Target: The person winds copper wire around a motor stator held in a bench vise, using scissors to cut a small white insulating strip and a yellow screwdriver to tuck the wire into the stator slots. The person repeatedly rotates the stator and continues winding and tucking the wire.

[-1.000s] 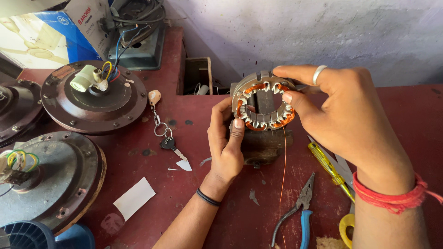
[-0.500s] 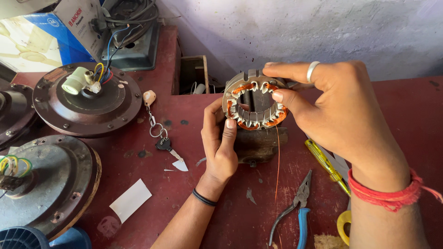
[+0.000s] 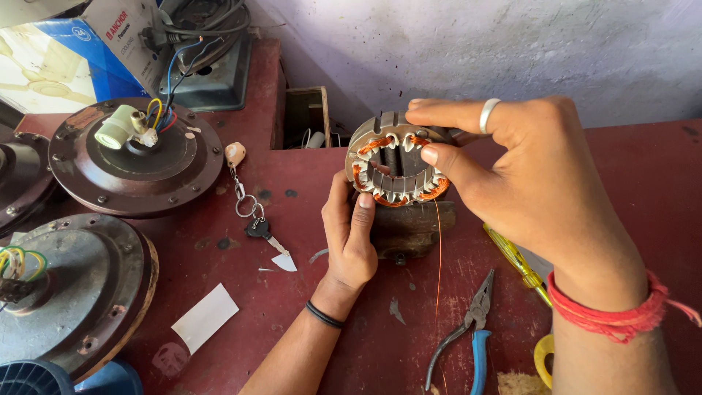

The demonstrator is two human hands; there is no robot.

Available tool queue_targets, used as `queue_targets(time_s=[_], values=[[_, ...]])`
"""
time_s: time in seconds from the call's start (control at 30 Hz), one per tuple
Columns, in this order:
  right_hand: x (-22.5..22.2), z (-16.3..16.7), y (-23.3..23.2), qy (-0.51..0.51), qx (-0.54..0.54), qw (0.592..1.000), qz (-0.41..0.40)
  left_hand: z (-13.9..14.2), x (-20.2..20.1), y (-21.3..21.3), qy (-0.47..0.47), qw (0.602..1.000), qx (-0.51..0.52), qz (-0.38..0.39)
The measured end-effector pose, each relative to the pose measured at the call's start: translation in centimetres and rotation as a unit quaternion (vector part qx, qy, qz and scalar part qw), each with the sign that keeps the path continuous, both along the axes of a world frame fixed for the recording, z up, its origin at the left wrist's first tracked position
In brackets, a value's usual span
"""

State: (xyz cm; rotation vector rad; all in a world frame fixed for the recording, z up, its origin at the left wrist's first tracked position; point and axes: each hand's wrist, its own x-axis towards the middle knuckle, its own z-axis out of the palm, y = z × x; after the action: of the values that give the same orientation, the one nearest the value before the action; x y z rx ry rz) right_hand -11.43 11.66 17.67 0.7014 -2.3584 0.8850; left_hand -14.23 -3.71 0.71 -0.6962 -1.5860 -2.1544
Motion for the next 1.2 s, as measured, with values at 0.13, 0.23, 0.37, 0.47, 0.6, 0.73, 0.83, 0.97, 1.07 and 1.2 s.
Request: queue_targets(time_s=[0.13,0.23,0.37,0.47,0.6,0.73,0.83,0.97,1.07,1.2], values=[[0.12,0.04,-0.26,-0.006,-0.006,1.000,0.005,-0.16,-0.07,0.08,-0.016,1.000,-0.015,0.015],[0.10,0.04,-0.34,0.006,-0.015,0.999,0.028,-0.13,-0.11,0.22,0.004,1.000,-0.002,0.001],[0.09,0.07,-0.32,0.023,-0.007,0.999,0.041,-0.16,-0.18,0.30,-0.004,1.000,0.015,-0.015],[0.09,0.02,-0.31,0.006,-0.022,0.999,0.039,-0.37,-0.24,0.37,-0.004,1.000,0.016,-0.016],[0.06,-0.01,-0.33,0.008,-0.023,0.999,0.040,-0.64,-0.28,0.40,-0.013,1.000,0.022,-0.018],[0.04,-0.03,-0.28,0.017,-0.019,0.999,0.043,-0.71,-0.28,0.48,-0.021,0.999,0.034,-0.031],[0.01,-0.06,-0.28,0.017,-0.020,0.999,0.039,-0.68,-0.26,0.49,-0.024,0.999,0.033,-0.032],[0.00,-0.16,-0.37,0.003,-0.018,1.000,0.023,-0.65,-0.15,0.47,-0.028,0.999,0.030,-0.033],[0.04,-0.27,-0.51,-0.044,-0.032,0.998,-0.022,-0.53,-0.23,0.48,-0.025,0.999,0.026,-0.029],[-0.09,-0.31,-0.55,0.020,-0.021,0.999,0.024,-0.41,-0.23,0.43,-0.021,0.999,0.016,-0.020]])
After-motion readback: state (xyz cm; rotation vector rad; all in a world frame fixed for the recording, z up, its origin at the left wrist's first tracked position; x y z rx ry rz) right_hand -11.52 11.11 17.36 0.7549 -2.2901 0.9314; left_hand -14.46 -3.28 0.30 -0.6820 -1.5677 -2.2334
